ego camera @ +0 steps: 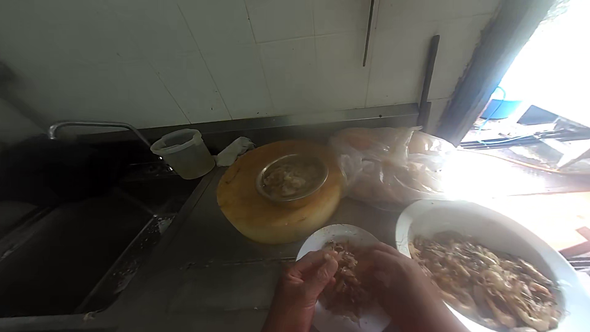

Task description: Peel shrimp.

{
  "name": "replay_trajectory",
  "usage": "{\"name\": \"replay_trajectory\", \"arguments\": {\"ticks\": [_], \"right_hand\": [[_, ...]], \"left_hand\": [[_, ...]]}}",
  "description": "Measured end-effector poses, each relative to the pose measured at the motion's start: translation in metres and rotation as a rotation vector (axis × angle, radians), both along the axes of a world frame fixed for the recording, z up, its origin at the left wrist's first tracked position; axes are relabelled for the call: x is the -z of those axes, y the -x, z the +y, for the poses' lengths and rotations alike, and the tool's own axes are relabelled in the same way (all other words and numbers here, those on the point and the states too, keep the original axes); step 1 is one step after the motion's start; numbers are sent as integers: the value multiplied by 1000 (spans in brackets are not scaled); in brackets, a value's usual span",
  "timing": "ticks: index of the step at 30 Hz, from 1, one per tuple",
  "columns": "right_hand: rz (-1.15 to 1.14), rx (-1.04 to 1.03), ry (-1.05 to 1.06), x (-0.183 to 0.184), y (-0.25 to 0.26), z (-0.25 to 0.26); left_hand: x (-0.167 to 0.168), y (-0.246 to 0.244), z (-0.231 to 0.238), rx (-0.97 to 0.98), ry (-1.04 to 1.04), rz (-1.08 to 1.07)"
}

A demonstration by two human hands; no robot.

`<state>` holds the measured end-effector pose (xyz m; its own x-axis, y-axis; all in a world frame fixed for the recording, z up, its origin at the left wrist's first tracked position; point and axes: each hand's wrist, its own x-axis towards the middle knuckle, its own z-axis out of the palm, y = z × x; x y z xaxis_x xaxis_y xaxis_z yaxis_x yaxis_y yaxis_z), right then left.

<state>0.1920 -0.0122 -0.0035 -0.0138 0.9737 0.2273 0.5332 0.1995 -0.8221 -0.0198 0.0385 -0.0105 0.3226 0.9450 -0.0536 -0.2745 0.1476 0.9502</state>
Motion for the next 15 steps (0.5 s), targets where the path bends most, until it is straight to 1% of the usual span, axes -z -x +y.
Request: {"name": "replay_trajectory", "arguments": {"ticks": [2, 5, 6, 9, 12, 15], "right_hand": [[76, -18, -35, 2, 3, 0], [329, -79, 15, 0, 6, 3], [378, -82, 21, 0, 7, 3], [386, -43, -5, 2, 5, 4], [300, 3, -72, 5, 5, 3], [337, 0, -121, 6, 8, 3]], "left_hand": [[2, -7, -3, -10, -116, 37], [8, -17, -6, -43, -406, 165], [10, -18, -8, -53, -490, 221], [8, -17, -12, -68, -655, 386], [3, -18, -17, -138, -747, 535], [2, -20, -19, -215, -777, 597]]}}
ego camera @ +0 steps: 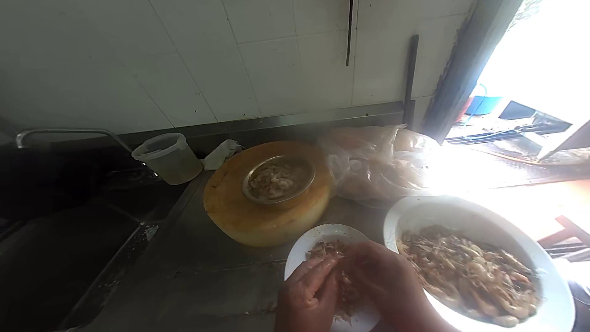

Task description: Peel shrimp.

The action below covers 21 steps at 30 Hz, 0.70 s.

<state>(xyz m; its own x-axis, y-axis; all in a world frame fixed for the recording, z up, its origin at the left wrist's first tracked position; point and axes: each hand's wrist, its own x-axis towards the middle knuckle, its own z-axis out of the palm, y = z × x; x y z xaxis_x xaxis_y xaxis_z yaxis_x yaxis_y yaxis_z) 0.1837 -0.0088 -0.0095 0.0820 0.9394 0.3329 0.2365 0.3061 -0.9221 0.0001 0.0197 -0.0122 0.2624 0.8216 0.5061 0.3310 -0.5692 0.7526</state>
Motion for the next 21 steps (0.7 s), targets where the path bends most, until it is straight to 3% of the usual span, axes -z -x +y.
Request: {"name": "replay_trajectory", "arguments": {"ticks": [12, 21], "right_hand": [[246, -52, 127, -3, -1, -2], [337, -162, -13, 1, 3, 0]], "left_hand": [[-2, -3, -9, 115, 233, -198], [-17, 1, -7, 332, 1009, -576]]}}
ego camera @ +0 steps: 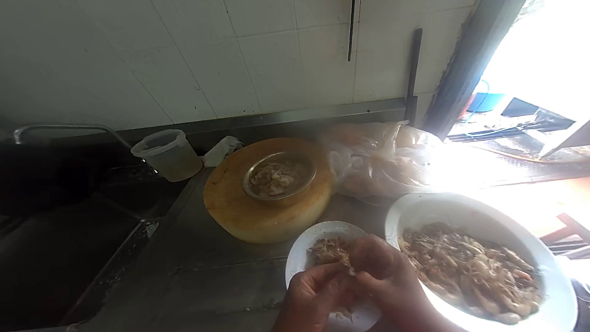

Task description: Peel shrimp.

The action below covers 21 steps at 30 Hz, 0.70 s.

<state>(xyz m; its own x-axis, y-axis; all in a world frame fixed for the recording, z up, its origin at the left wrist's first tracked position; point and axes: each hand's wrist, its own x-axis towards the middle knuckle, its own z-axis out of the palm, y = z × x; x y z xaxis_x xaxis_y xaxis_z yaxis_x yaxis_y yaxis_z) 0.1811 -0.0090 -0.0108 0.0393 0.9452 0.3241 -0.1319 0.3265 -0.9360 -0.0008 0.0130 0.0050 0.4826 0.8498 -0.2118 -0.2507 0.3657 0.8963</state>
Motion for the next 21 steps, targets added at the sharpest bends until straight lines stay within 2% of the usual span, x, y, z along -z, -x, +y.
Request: {"name": "replay_trajectory", "arguments": {"ticks": [2, 3, 4, 8, 11, 13, 17, 19, 21], "right_hand": [[49, -55, 28, -1, -1, 0], [69, -78, 70, -1, -2, -1], [74, -86, 124, -2, -4, -1], [-6, -85, 332, -7, -7, 0], [-61, -114, 403, -12, -6, 1], [-1, -147, 434, -16, -6, 2], [150, -187, 429, -13, -12, 2], [145, -170, 369, -8, -17, 1], [9, -82, 268, -4, -22, -1]], "left_hand": [[1, 4, 4, 55, 52, -26], [2, 7, 6, 66, -4, 10], [4, 9, 6, 66, -121, 72], [3, 15, 13, 61, -813, 398], [0, 15, 20, 48, -1029, 493], [-2, 16, 23, 64, -988, 485], [-5, 21, 27, 10, -704, 359], [-5, 25, 30, -27, -623, 307], [-7, 28, 33, -56, -583, 289]]}}
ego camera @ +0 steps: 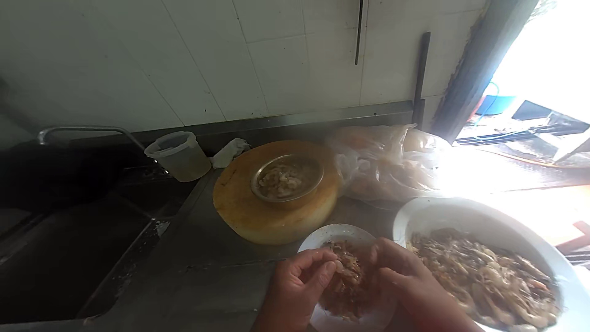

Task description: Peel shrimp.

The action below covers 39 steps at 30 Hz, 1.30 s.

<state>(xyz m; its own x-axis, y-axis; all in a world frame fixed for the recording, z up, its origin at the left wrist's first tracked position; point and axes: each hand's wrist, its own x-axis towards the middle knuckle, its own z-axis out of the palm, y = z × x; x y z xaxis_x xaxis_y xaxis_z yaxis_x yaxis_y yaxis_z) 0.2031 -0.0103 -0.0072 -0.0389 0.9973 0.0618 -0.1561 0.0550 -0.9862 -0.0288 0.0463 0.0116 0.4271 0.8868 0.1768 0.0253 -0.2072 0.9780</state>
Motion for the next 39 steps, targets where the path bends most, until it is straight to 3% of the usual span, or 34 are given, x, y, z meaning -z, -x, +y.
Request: {"name": "replay_trajectory", "arguments": {"ticks": [3, 6, 10, 13, 17, 21, 24, 28, 35, 39], "right_hand": [[-500, 210, -231, 10, 1, 1], [-1047, 314, -338, 10, 18, 4], [-1319, 86, -342, 10, 27, 0], [-1269, -101, -280, -18, 7, -1], [-1381, -6, 18, -73, -57, 6], [-1483, -191, 350, -57, -113, 34], [-1399, -256, 328, -31, -120, 38], [-1286, -262, 211, -30, -117, 28], [-1176, -89, 114, -83, -107, -4], [-1071, -76, -98, -85, -77, -12]], "left_hand": [[-12, 2, 12, -99, -12, -2], [-45, 5, 44, -285, -136, 99], [-90, 5, 111, -378, -400, 715], [-92, 8, 127, -379, -515, 833], [-62, 7, 92, -401, -706, 670], [-27, -5, 52, -248, -583, 573], [-10, -15, 34, -154, -553, 498], [5, -15, 25, -85, -549, 424], [-6, -46, 7, 102, -476, 273], [-7, -74, 0, 175, -325, 224]]}}
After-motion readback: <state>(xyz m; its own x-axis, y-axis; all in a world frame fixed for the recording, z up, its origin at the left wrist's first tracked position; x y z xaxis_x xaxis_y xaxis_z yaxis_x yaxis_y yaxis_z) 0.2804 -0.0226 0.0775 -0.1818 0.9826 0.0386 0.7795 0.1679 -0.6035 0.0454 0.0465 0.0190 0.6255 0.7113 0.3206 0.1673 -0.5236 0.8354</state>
